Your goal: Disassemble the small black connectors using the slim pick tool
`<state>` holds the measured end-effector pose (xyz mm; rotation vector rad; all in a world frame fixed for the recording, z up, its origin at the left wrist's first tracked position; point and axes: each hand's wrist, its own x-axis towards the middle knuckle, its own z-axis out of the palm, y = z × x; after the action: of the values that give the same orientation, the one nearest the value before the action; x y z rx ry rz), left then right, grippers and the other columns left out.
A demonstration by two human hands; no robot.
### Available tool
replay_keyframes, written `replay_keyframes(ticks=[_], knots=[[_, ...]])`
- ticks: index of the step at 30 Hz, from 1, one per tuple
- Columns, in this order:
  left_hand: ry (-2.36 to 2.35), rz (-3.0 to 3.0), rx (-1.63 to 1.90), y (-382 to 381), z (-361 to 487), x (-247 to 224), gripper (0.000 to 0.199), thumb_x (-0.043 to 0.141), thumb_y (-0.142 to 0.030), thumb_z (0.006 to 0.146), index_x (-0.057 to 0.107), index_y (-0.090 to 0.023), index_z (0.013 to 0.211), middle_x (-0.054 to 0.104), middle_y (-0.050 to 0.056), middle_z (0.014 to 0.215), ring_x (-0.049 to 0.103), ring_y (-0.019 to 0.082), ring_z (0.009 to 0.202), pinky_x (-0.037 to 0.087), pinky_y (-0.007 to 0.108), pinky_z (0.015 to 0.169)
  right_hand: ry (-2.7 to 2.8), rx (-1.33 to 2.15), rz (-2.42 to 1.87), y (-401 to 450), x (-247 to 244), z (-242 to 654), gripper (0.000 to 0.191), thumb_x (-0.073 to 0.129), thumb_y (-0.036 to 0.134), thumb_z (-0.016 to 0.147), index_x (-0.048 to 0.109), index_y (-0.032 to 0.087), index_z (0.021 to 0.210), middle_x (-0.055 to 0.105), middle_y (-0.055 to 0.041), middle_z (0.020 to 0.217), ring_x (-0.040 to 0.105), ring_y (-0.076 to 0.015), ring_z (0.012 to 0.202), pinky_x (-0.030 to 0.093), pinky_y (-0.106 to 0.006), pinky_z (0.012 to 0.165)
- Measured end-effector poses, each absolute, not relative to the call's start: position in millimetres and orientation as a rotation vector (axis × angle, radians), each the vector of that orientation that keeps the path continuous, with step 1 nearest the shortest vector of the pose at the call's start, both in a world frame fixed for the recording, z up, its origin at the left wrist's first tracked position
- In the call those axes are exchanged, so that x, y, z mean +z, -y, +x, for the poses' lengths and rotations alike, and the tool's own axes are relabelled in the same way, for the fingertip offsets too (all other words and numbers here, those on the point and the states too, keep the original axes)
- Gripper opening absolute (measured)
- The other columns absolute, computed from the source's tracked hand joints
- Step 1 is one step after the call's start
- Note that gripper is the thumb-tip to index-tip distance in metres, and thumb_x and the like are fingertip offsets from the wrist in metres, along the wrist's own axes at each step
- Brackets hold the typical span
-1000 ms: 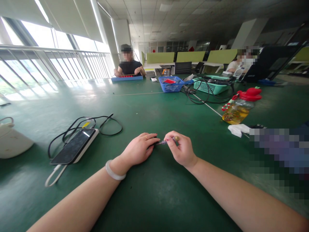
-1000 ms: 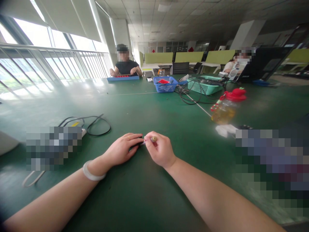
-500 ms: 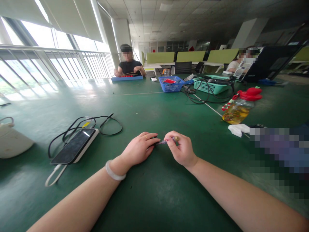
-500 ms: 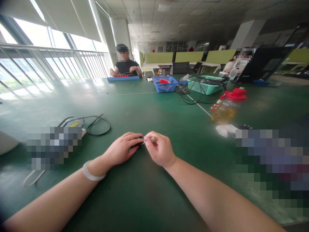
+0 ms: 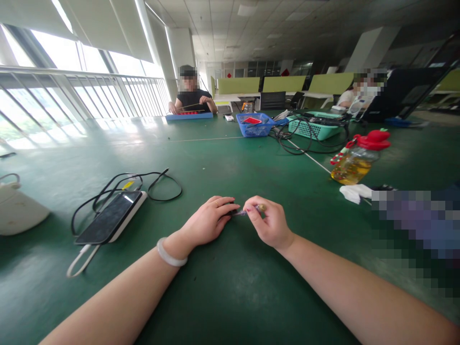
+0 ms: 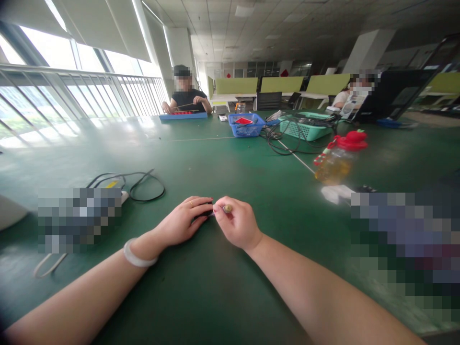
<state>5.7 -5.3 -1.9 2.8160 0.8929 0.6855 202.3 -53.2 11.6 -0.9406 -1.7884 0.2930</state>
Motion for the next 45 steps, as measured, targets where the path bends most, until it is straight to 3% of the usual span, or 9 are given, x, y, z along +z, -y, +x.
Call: replay_keyframes(ticks=[26, 45], knots=[[-0.941, 2.673, 0.678, 4.4, 3.5, -2.1, 0.039, 0.054, -0.022, 0.087, 0.054, -0.025, 0.126, 0.052, 0.007, 0.135, 0.053, 0.023, 0.12, 0.044, 0.039, 0.103, 1.828, 0.282, -0.942, 53.5, 11.2, 203.4, 0.018, 0.047, 0.026, 0.089, 0.058, 0.02, 0.076, 0.058, 0.0002, 0.063, 0.05, -0.011, 0.053, 0.04, -0.023, 0.055], [-0.937, 2.63, 0.723, 1.5, 4.0, -4.2, 0.036, 0.056, -0.025, 0.086, 0.057, -0.024, 0.123, 0.057, 0.007, 0.126, 0.056, 0.022, 0.113, 0.046, 0.037, 0.101, 1.826, 0.276, -0.948, 53.5, 9.6, 203.5, 0.018, 0.048, 0.026, 0.088, 0.058, 0.02, 0.076, 0.059, -0.0003, 0.064, 0.052, -0.0114, 0.055, 0.041, -0.024, 0.056]])
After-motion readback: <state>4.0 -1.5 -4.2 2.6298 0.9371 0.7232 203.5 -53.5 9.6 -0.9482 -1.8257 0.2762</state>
